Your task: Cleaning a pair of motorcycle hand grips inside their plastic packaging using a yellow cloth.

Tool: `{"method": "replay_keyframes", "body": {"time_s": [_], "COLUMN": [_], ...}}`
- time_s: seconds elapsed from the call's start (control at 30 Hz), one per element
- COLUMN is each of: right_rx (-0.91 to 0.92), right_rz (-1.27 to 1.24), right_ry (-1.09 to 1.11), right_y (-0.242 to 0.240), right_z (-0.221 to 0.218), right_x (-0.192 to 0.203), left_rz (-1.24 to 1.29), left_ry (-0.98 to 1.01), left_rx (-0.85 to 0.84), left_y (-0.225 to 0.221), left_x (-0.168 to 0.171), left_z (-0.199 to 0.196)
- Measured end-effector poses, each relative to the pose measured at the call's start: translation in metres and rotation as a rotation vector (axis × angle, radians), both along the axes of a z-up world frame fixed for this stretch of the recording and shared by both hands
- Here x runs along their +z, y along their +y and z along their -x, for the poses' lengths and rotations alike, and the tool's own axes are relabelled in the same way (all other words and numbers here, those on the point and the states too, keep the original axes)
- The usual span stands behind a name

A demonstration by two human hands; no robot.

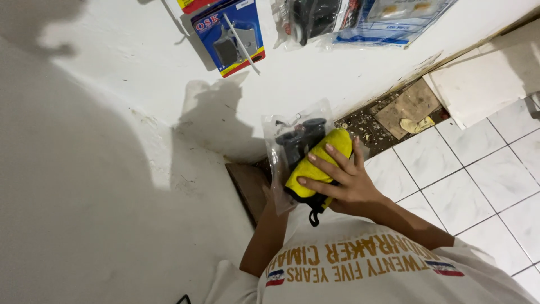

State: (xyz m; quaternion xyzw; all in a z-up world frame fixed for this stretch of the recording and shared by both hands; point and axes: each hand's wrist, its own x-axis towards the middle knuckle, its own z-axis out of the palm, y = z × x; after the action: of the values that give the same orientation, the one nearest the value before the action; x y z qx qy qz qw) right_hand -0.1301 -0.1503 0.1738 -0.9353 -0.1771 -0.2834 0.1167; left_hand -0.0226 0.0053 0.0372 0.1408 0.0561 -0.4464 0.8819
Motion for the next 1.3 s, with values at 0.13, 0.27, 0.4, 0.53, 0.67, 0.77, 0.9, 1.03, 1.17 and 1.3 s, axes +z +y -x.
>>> {"method": "replay_keyframes", "body": {"time_s": [0.13, 0.27, 0.4, 0.53, 0.67, 0.77, 0.9, 1.03, 1.17, 1.3], "right_rx": [0.014, 0.072, 0.105, -0.088, -0.102, 0.036, 0.047, -0.135, 0.009, 0.035], "right_rz": [-0.032, -0.003, -0.006, -0.126, -0.242, 0.008, 0.05, -0.18, -0.095, 0.119], "right_ry": [0.049, 0.049, -0.124, -0.201, -0.135, -0.169, -0.122, -0.15, -0.078, -0.087], "right_y": [-0.001, 0.009, 0.006, 0.002, 0.003, 0.006, 0.0, -0.005, 0.001, -0.001], "right_z": [-0.006, -0.003, -0.015, -0.023, -0.023, -0.014, -0.013, -0.023, -0.014, -0.011], "right_x": [0.002, 0.009, -0.021, -0.013, -0.005, -0.019, -0.014, 0.007, -0.002, -0.009], "left_rz": [-0.005, 0.111, -0.06, -0.285, -0.25, -0.218, -0.173, -0.131, 0.136, 0.051], "left_ry": [-0.19, -0.017, -0.364, -0.806, -0.694, -0.582, -0.426, -0.274, -0.208, -0.284], "left_rx": [0.011, 0.039, 0.08, 0.128, 0.085, 0.061, 0.018, -0.039, 0.012, 0.025], "left_y": [0.009, 0.01, 0.007, 0.003, -0.012, -0.016, -0.02, -0.021, 0.004, 0.007], "left_x": [0.053, 0.001, 0.004, 0.02, -0.02, -0.032, -0.038, -0.054, -0.012, 0.006], "left_z": [-0.005, -0.01, -0.007, 0.0, -0.008, -0.015, -0.018, -0.019, -0.009, -0.004]}}
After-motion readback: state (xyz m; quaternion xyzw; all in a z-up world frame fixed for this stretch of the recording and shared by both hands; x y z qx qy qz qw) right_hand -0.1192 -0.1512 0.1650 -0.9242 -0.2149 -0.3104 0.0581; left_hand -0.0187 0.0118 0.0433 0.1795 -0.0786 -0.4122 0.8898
